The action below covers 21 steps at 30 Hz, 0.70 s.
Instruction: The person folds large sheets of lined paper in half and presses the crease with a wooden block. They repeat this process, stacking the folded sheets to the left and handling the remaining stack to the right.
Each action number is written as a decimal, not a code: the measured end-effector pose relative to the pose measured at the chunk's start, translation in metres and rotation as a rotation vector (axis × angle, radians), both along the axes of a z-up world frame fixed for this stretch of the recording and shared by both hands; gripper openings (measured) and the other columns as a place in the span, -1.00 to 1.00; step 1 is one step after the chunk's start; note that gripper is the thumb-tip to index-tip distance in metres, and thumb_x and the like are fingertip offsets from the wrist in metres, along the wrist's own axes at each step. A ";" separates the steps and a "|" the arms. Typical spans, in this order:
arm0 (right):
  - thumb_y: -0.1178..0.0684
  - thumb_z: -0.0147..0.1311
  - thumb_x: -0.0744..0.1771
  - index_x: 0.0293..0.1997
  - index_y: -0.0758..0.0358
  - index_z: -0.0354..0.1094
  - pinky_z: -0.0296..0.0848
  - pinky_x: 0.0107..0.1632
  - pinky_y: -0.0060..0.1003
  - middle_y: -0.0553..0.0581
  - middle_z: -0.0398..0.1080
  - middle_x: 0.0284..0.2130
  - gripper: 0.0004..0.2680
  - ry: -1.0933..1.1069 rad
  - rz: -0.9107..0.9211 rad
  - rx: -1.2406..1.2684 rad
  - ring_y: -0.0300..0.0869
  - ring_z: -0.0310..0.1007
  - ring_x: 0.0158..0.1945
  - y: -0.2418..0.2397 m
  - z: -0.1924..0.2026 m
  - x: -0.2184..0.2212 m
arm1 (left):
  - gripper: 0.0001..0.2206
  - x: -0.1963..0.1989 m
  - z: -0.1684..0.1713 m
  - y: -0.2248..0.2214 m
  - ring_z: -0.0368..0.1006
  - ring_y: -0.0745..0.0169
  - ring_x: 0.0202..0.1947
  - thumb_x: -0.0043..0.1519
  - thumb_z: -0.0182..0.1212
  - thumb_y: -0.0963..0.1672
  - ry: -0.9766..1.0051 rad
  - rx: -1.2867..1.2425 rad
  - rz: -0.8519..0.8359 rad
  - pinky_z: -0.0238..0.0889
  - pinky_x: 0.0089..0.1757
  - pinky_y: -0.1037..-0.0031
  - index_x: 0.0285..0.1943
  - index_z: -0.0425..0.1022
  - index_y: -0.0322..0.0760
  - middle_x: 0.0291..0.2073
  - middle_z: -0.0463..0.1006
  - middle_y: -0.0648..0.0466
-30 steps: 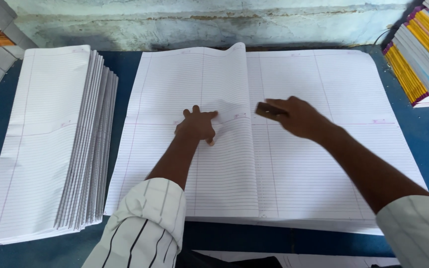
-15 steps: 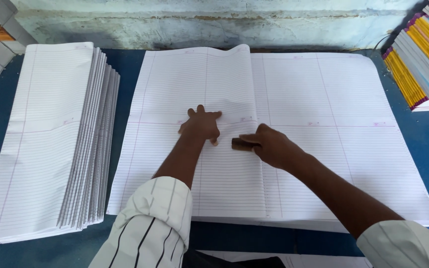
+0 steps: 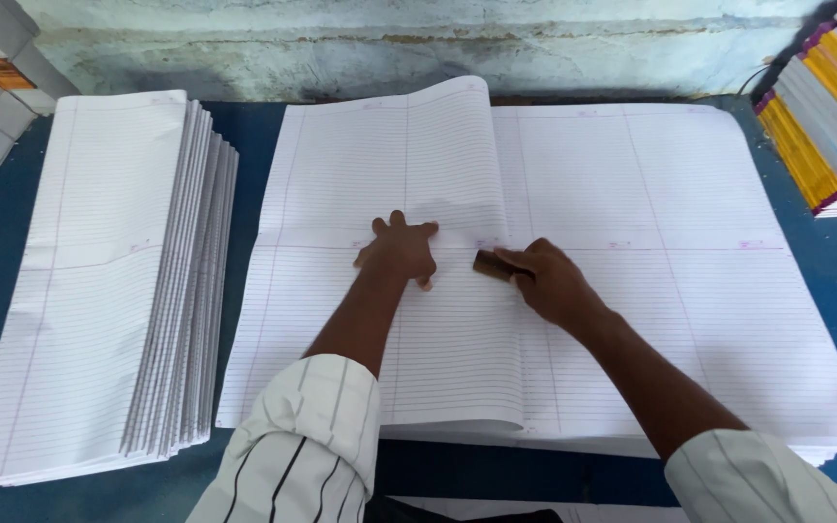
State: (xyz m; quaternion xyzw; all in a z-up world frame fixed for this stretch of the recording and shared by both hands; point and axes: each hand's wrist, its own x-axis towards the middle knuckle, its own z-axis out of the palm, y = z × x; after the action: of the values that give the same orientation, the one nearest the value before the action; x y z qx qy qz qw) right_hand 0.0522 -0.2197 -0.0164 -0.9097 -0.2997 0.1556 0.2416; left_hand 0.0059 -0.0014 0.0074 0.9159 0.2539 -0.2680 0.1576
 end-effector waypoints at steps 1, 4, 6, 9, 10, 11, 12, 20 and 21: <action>0.15 0.02 0.36 0.31 -0.10 0.33 0.47 0.08 -0.25 0.10 0.38 -0.10 -0.65 0.009 -0.016 -0.003 -0.16 0.43 -0.05 0.001 -0.003 0.003 | -0.08 0.000 -0.001 0.000 -0.20 -0.19 0.53 0.03 0.55 -0.12 0.000 -0.002 0.001 0.16 0.18 -0.45 0.55 0.05 0.45 0.48 -0.02 0.05; 0.16 0.01 0.37 0.32 -0.13 0.32 0.46 0.09 -0.24 0.09 0.36 -0.10 -0.65 0.018 -0.056 -0.007 -0.16 0.41 -0.05 0.008 -0.006 0.018 | -0.08 0.001 0.000 0.000 -0.19 -0.19 0.53 0.03 0.54 -0.12 0.004 -0.004 0.001 0.17 0.18 -0.45 0.55 0.05 0.44 0.47 -0.01 0.05; 0.15 0.02 0.37 0.32 -0.13 0.32 0.44 0.10 -0.23 0.10 0.35 -0.10 -0.65 0.002 -0.072 -0.005 -0.15 0.39 -0.04 0.014 -0.009 0.025 | -0.08 0.001 0.001 0.000 -0.20 -0.20 0.52 0.04 0.54 -0.11 0.016 -0.004 -0.004 0.16 0.18 -0.45 0.56 0.02 0.42 0.48 -0.03 0.04; 0.14 0.02 0.37 0.35 -0.14 0.31 0.46 0.10 -0.23 0.13 0.34 -0.11 -0.64 -0.021 -0.090 -0.023 -0.12 0.38 -0.06 0.021 -0.012 0.039 | -0.05 0.001 0.003 0.000 -0.21 -0.23 0.52 0.04 0.55 -0.11 0.006 -0.003 -0.015 0.18 0.16 -0.46 0.57 -0.02 0.40 0.48 -0.05 0.02; 0.14 0.02 0.37 0.35 -0.14 0.31 0.45 0.10 -0.21 0.13 0.34 -0.11 -0.64 -0.019 -0.103 -0.005 -0.12 0.38 -0.05 0.023 -0.013 0.043 | -0.02 0.001 0.003 0.000 -0.21 -0.23 0.52 0.03 0.55 -0.12 0.008 -0.006 -0.012 0.18 0.16 -0.46 0.58 -0.06 0.41 0.48 -0.06 0.02; 0.14 0.03 0.37 0.34 -0.13 0.31 0.44 0.11 -0.20 0.14 0.33 -0.10 -0.64 -0.017 -0.118 0.014 -0.12 0.37 -0.05 0.025 -0.014 0.048 | 0.00 0.002 0.003 0.000 -0.21 -0.23 0.51 0.03 0.56 -0.12 0.010 -0.007 -0.009 0.18 0.16 -0.45 0.59 -0.09 0.42 0.48 -0.07 0.02; 0.14 0.03 0.37 0.34 -0.12 0.31 0.43 0.11 -0.19 0.14 0.33 -0.10 -0.64 -0.015 -0.132 0.032 -0.12 0.36 -0.04 0.028 -0.015 0.052 | 0.02 0.003 0.003 0.000 -0.20 -0.23 0.51 0.03 0.56 -0.12 0.011 -0.009 -0.006 0.18 0.16 -0.45 0.59 -0.12 0.44 0.48 -0.08 0.02; 0.13 0.08 0.37 0.32 -0.11 0.35 0.44 0.18 -0.13 0.20 0.32 -0.01 -0.66 0.033 -0.255 0.084 -0.03 0.41 0.07 0.055 -0.018 0.097 | 0.01 0.012 -0.002 0.002 -0.13 -0.31 0.47 0.02 0.57 -0.10 0.070 0.014 -0.055 0.19 0.16 -0.45 0.59 -0.09 0.44 0.44 -0.04 -0.04; 0.13 0.09 0.37 0.31 -0.10 0.35 0.44 0.19 -0.13 0.21 0.32 0.01 -0.66 0.039 -0.269 0.092 -0.01 0.41 0.09 0.058 -0.020 0.103 | 0.01 0.012 -0.003 0.003 -0.13 -0.32 0.46 0.01 0.58 -0.10 0.073 0.014 -0.057 0.19 0.16 -0.45 0.59 -0.09 0.44 0.44 -0.04 -0.05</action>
State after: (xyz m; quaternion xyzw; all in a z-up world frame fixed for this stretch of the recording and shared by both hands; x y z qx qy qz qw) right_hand 0.1551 -0.1616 -0.0360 -0.9264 -0.1773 0.1254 0.3075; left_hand 0.0183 0.0013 0.0047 0.9135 0.2350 -0.3039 0.1340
